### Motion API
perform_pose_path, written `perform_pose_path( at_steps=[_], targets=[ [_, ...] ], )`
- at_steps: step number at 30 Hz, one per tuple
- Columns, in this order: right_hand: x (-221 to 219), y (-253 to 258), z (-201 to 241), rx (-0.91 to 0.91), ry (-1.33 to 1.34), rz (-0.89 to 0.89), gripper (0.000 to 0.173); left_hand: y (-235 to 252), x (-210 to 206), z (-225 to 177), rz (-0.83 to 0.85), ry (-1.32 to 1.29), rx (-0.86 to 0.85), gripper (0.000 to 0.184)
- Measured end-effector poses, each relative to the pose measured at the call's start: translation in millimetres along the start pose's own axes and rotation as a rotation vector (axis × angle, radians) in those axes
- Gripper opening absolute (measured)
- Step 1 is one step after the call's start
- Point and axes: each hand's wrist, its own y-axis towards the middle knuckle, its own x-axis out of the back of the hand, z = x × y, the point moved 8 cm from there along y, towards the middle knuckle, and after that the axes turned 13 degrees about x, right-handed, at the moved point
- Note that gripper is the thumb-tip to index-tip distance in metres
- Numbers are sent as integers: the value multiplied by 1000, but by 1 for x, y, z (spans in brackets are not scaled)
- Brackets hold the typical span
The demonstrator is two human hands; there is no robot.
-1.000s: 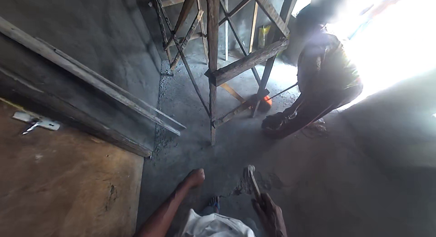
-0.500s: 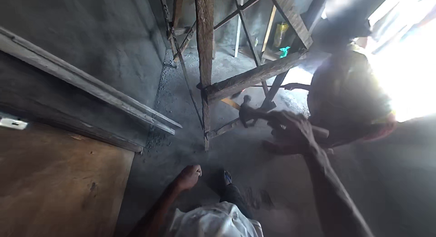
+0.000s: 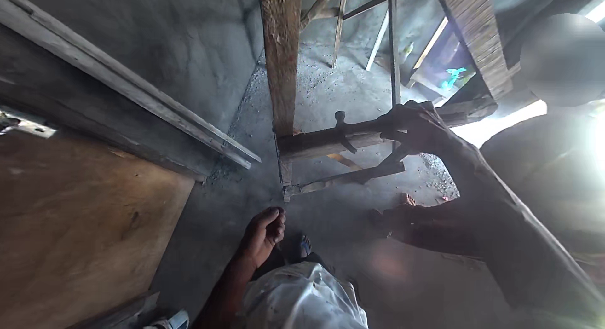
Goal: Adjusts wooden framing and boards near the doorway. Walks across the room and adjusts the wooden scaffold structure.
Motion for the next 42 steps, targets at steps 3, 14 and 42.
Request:
perform_pose_path(
  at_steps=[3, 14, 42],
  targets=[
    [-6, 0, -12, -19, 45, -24, 26, 6, -13, 0, 55, -138, 15, 27],
    [30, -3, 65, -158, 59, -222, 31, -6, -77, -30, 148, -321, -75, 64],
    [-78, 56, 237, -344, 322, -319, 18, -17, -93, -49, 224, -296, -313, 51]
  ],
)
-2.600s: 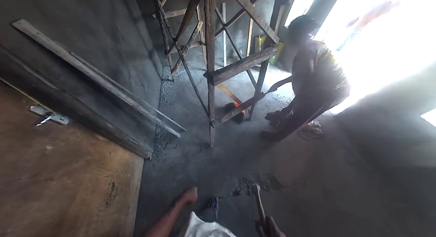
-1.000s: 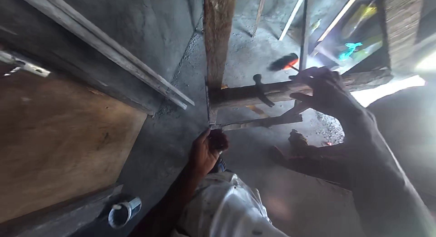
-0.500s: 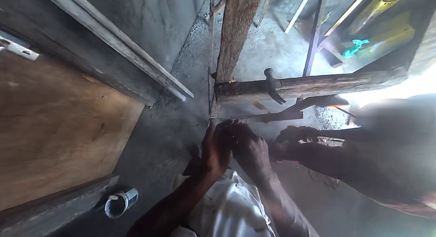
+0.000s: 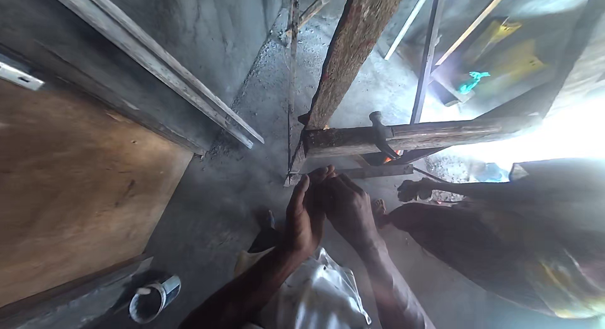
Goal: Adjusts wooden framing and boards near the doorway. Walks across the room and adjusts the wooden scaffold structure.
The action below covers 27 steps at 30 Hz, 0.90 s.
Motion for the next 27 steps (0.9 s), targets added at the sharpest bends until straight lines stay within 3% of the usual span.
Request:
perform_pose_path(
  at_steps=[8, 11, 17, 27],
  targets=[
    [18, 27, -12, 40, 181, -52, 16, 9, -5, -19, 46, -54, 19, 50],
    [24, 50, -20, 79, 70, -80, 13, 14, 5, -23, 31, -59, 55, 52],
    [12, 88, -21, 156, -168, 0, 13, 13, 50, -24, -155, 63, 131, 53],
    [5, 93, -18, 116, -224, 45, 17, 0, 112, -44, -346, 159, 105, 52]
  ],
)
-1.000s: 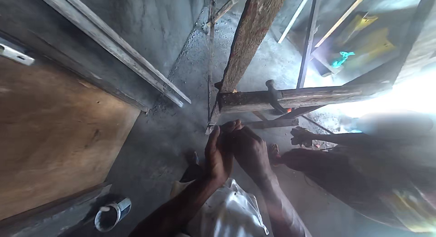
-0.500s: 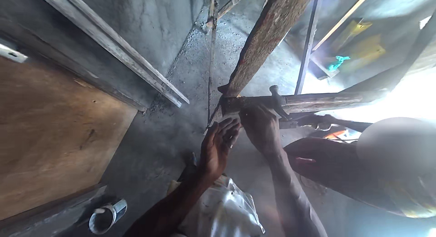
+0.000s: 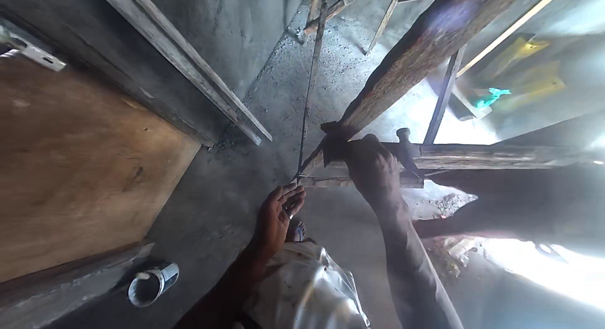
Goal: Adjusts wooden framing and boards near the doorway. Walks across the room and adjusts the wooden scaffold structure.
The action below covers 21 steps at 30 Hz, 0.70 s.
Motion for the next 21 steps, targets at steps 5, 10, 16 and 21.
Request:
perform_pose_path(
  at_steps=[5, 10, 16, 21],
  targets=[
    [-1, -4, -3, -3, 25, -4, 18, -1, 2, -4, -17, -22, -22, 51],
    [23, -13, -1, -17, 86, -120, 18, -6, -18, -7, 166, -120, -50, 70],
    [102, -55, 57, 197, 366, -516, 73, -9, -25, -5, 302, -186, -122, 89],
    [-62, -80, 104, 179, 807, -208, 71, -45, -44, -3, -94, -21, -165, 62]
  ],
)
